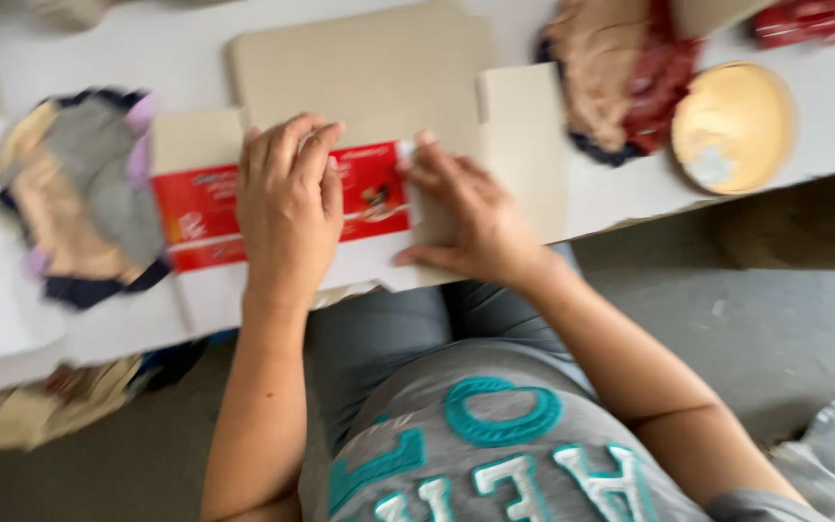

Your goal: Applying glue to cardboard packaging flats using a small block to press them together.

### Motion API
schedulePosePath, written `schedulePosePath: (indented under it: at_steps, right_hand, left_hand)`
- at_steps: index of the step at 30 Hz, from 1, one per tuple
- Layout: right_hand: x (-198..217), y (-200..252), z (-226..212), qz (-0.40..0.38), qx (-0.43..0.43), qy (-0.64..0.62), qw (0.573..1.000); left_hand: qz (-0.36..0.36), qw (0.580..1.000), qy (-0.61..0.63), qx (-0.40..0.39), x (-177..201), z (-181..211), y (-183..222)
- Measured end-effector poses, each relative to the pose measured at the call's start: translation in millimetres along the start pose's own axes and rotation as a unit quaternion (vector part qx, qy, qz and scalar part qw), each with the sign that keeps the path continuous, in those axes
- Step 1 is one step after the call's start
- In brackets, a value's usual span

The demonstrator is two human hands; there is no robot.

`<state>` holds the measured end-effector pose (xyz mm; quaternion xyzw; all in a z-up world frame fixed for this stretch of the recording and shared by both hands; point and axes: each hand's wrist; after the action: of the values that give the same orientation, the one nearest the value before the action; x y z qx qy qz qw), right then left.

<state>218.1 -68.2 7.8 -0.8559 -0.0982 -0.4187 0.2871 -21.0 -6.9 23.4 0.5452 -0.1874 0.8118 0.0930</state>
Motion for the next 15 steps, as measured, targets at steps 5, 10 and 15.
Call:
schedulePosePath:
  at_steps: [5, 10, 15]
  right_hand:
    - [10, 7, -2, 0.006, 0.025, -0.056, 0.998]
    - [59, 83, 39, 0.143, -0.114, 0.053, 0.982]
    - [107, 161, 92, 0.098, -0.196, 0.331, 0.918]
  left_hand:
    - [0.089, 0.995, 0.026, 0.024, -31, 31, -12]
    - [0.082, 0.996, 0.010, 0.041, -33, 34, -13]
    - [0.075, 0.996, -0.004, 0.047, -34, 33, -15]
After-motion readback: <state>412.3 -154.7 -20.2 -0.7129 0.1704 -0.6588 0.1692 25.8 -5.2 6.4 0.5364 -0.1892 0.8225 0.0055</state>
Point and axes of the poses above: each hand's wrist, its own y-axis away from the middle knuckle, its own x-axis out of the back of the hand, z = x × y, and after that the axes turned 7 degrees about x, right-handed
